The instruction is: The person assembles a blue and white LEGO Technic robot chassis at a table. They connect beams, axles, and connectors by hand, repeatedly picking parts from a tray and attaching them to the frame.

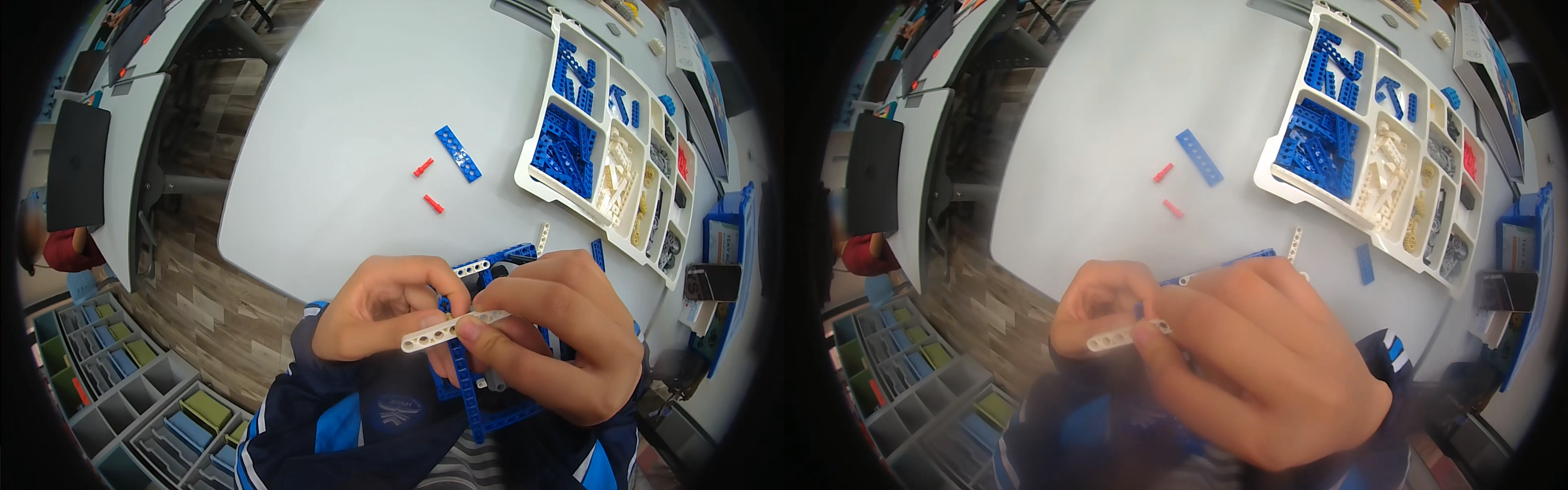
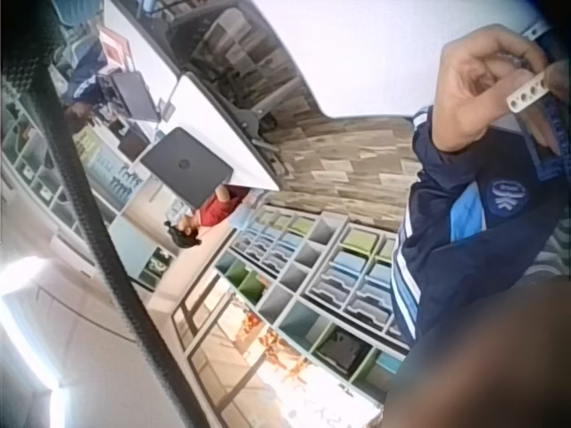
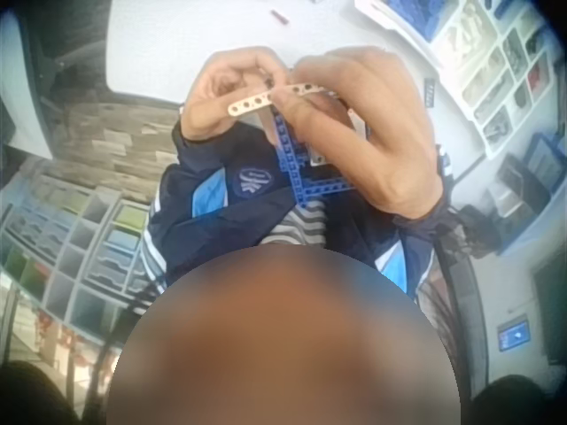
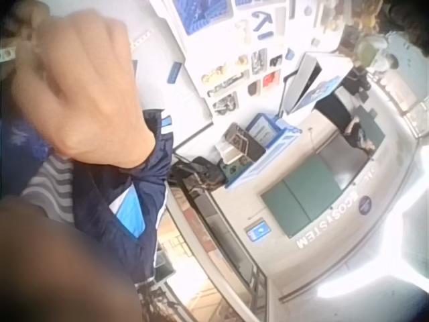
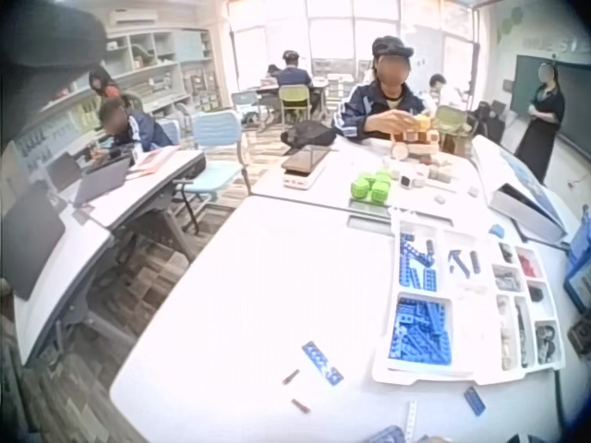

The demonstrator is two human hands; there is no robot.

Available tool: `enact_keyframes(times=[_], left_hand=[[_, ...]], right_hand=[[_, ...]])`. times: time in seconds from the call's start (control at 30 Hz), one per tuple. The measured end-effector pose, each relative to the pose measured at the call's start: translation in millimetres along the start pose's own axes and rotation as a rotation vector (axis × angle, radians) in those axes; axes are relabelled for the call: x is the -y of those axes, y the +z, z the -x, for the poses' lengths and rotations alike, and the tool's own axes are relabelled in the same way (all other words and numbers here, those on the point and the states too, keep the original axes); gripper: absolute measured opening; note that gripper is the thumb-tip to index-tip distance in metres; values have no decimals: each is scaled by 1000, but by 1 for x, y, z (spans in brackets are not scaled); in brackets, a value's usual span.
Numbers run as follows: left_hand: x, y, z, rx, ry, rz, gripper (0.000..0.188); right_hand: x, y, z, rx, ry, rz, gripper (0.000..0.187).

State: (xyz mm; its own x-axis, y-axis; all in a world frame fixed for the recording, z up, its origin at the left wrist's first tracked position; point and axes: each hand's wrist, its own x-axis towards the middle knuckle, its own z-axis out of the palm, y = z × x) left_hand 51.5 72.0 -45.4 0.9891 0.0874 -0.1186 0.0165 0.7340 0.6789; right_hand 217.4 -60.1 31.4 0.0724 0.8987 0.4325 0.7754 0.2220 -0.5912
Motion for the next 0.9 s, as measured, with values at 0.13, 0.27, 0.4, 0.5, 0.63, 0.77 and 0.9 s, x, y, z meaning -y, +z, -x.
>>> enact_keyframes(times=[0.13,0.27,0.4,0.5,0.63,0.77,0.9], left_hand=[[-6,2,0,15,-65,-13,24],[-10,5,0,0,-112,-53,28],[-13,5,3,26,-83,-94,37],[-12,9,7,19,-30,99,42],[-9,25,14,-91,67,-76,44],[-8,35,15,-148,93,-293,45],[-4,39,13,-203,128,-313,43]], right_hand=[[-1,-7,-2,71,-59,28,28],[-3,-13,-5,152,-102,7,30],[3,-11,-5,147,-32,24,31],[5,-14,-4,153,6,22,32],[7,-25,2,143,166,12,33],[-6,-35,13,18,393,18,33],[-24,-35,26,160,690,-426,24]])
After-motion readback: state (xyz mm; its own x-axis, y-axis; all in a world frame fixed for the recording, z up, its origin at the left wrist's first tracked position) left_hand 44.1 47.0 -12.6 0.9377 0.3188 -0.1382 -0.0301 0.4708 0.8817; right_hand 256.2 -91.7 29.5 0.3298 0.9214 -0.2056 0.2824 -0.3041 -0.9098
